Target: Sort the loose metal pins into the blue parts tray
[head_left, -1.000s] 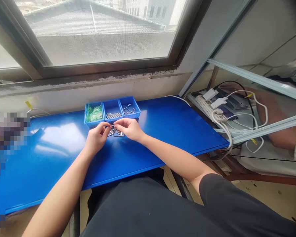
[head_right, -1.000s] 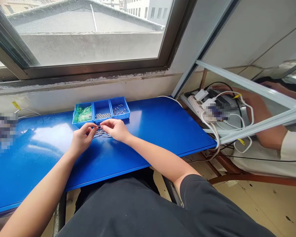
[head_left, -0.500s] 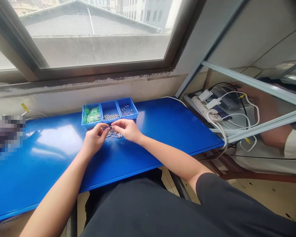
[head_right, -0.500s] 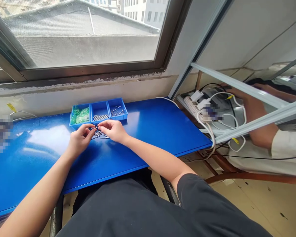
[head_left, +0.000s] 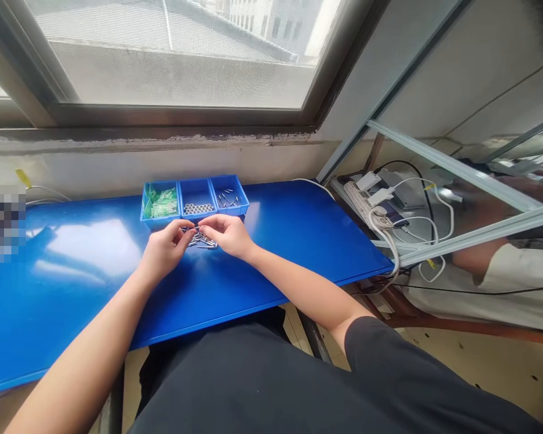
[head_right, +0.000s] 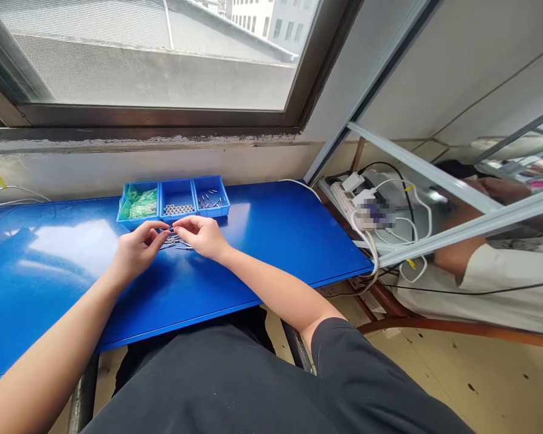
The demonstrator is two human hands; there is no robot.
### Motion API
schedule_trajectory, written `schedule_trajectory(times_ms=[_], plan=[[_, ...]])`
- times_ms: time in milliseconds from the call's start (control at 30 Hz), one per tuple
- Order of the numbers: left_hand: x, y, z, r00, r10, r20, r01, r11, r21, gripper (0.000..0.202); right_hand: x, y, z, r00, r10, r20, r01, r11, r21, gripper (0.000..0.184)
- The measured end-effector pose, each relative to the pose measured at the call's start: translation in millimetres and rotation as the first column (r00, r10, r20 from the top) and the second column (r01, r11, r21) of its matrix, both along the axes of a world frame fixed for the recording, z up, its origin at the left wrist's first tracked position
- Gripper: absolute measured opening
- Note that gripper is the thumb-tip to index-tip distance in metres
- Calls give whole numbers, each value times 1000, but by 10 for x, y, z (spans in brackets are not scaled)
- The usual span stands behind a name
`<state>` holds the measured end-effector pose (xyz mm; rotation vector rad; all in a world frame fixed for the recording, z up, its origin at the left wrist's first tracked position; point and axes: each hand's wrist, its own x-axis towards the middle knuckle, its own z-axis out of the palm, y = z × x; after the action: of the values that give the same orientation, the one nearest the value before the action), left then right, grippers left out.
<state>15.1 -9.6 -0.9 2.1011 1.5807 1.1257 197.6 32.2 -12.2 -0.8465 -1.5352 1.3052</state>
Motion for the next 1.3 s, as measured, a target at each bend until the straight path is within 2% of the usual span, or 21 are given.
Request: schedule_trajectory(times_ms=[433, 700, 933, 1300], plan=[[1, 1, -10, 1000, -16, 8, 16, 1000, 13, 30, -5, -4, -11, 1000, -2, -14, 2, 1000, 9, 27], [-23, 23, -25, 999, -8, -38, 8, 1000, 10, 31, 2, -30, 10, 999, 8, 42, -10, 999, 50, 27], [-1, 7, -17, 1000, -16, 13, 16, 999, 27, 26, -3, -1, -19, 1000, -6, 7, 6, 1000, 23, 30], [-20, 13, -14, 998, 3, -58, -3, 1000, -11, 34, 19, -63, 80, 983, -30, 183, -12, 975, 223, 23]])
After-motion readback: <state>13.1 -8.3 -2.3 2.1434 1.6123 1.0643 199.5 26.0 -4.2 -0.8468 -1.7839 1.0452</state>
